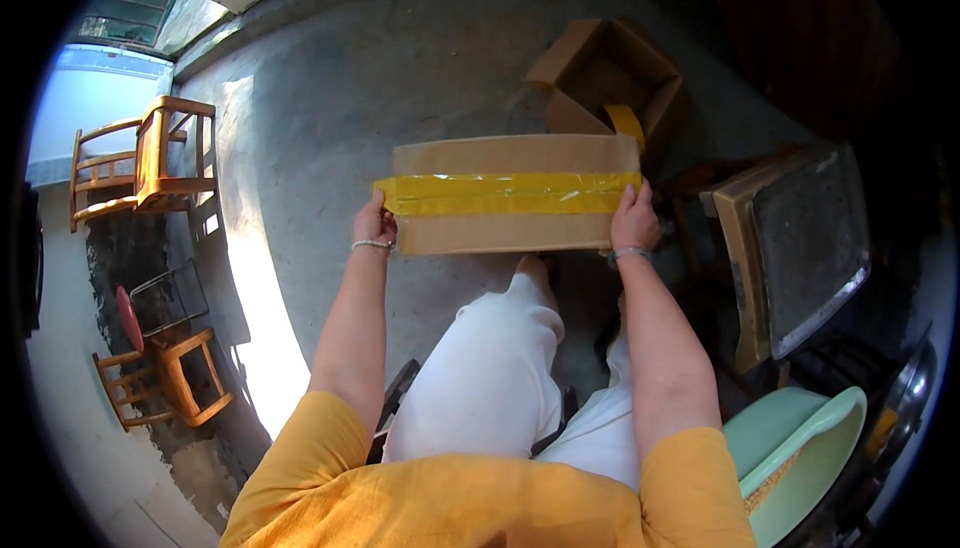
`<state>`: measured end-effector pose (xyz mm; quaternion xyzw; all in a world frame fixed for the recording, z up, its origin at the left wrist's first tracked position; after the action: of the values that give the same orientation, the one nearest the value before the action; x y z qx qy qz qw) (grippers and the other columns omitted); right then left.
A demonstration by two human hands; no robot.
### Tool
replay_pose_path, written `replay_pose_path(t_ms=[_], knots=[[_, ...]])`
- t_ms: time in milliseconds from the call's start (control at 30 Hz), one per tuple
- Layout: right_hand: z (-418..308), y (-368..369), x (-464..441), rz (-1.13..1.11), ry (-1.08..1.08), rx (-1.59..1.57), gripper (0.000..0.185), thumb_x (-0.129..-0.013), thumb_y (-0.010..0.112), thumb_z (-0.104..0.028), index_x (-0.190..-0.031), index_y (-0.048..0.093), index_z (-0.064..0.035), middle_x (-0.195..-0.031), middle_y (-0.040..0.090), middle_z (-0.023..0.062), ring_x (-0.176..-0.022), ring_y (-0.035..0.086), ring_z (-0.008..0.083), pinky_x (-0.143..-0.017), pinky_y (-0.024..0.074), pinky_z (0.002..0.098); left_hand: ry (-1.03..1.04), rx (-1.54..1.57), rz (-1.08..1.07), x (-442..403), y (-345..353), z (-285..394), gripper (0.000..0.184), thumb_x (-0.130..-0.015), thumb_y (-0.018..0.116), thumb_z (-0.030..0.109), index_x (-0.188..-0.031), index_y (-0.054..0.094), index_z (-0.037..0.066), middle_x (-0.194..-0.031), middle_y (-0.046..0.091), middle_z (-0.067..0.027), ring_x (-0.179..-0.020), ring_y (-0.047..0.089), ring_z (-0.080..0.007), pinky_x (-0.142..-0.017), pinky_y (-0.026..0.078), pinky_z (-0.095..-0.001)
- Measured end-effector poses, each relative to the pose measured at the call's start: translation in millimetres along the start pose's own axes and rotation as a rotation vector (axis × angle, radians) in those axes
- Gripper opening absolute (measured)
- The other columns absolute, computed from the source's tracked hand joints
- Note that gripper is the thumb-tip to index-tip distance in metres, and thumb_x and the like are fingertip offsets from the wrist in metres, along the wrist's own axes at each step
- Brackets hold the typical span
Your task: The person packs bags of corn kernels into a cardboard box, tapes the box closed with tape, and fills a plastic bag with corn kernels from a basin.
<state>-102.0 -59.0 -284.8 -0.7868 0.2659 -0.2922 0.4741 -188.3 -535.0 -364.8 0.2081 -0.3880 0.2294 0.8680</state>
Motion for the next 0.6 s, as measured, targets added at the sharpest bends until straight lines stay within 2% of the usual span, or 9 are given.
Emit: replay_pose_path(t_ms=[100,200,300,400,433,533,600], knots=[[1.4,1.2,-1.4,0.015,-0.015,0.023,0.042,-0.097,0.032,-0.041,-0.134,0.039,-0.0220,-0.103,0.065,0.0181,-0.091,0.062,0.0384,-0.077,0.0496,0.0472,0.038,-0.117,-0.100,-18.3,4.7,-7.7,0.021,-0.088,0.063,0.024,-0.077,0.057,0.007,-0.062,0.054,-0.0011,-0.046,0.047,-0.0087,-0.042,0.039,-0.0204],[2.4,2.9,-2.7,0.020,-0.022,0.019,0.042,-0.097,0.032,-0.041,-0.134,0.040,-0.0222,-0.102,0.065,0.0180,-0.091,0.062,0.0382,-0.076,0.0497,0.0472,0.140,-0.239,-0.043,-19.2,11.1,-10.8,0.021,-0.084,0.068,0.023,-0.080,0.061,0.003,-0.063,0.056,-0.0029,-0.049,0.050,-0.0104,-0.043,0.039,-0.0223],[2.2,3.8,-2.8,0.025,-0.029,0.007,0.041,-0.097,0.032,-0.039,-0.134,0.040,-0.0229,-0.101,0.065,0.0179,-0.089,0.063,0.0381,-0.076,0.0499,0.0471,0.150,-0.344,-0.027,-28.7,4.4,-9.5,0.024,-0.081,0.070,0.022,-0.090,0.063,0.001,-0.070,0.059,-0.0045,-0.053,0.053,-0.0120,-0.044,0.041,-0.0250],[1.9,0.9,-2.6,0.023,-0.016,0.023,0.040,-0.098,0.032,-0.037,-0.134,0.039,-0.0238,-0.100,0.065,0.0177,-0.089,0.063,0.0379,-0.076,0.0501,0.0465,0.354,-0.628,0.061,-29.4,3.7,13.4,0.026,-0.079,0.072,0.020,-0.094,0.063,0.001,-0.076,0.060,-0.0050,-0.056,0.055,-0.0138,-0.051,0.045,-0.0270],[3.3,2.7,-3.4,0.028,-0.013,0.029,0.040,-0.098,0.032,-0.036,-0.135,0.039,-0.0241,-0.099,0.066,0.0176,-0.089,0.063,0.0379,-0.076,0.0501,0.0464,0.620,-0.809,0.103,-22.1,12.5,33.9,0.027,-0.077,0.071,0.017,-0.097,0.063,0.002,-0.080,0.061,-0.0054,-0.061,0.057,-0.0161,-0.060,0.049,-0.0285],[2.1,1.3,-0.7,0.016,-0.002,0.002,0.039,-0.098,0.033,-0.034,-0.135,0.039,-0.0245,-0.099,0.065,0.0176,-0.089,0.063,0.0376,-0.077,0.0500,0.0459,0.916,-1.148,0.013,3.1,43.6,54.1,0.028,-0.077,0.071,0.014,-0.101,0.063,0.002,-0.083,0.062,-0.0061,-0.069,0.060,-0.0176,-0.067,0.050,-0.0282],[-0.2,-0.7,-0.5,0.011,0.000,-0.032,0.038,-0.098,0.033,-0.033,-0.135,0.040,-0.0247,-0.100,0.065,0.0177,-0.090,0.063,0.0373,-0.077,0.0499,0.0459,0.707,-1.010,-0.159,-13.5,38.9,44.9,0.028,-0.080,0.067,0.016,-0.102,0.063,0.000,-0.089,0.064,-0.0075,-0.074,0.061,-0.0171,-0.068,0.050,-0.0283]])
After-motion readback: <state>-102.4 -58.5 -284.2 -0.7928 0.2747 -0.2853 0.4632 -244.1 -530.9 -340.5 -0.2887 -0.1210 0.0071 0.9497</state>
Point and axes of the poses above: each hand's wrist, its own x-axis away from the middle knuckle, its own y-axis out of the palm, z = x × y, the point moved 9 cm from there along -x, towards the middle knuckle
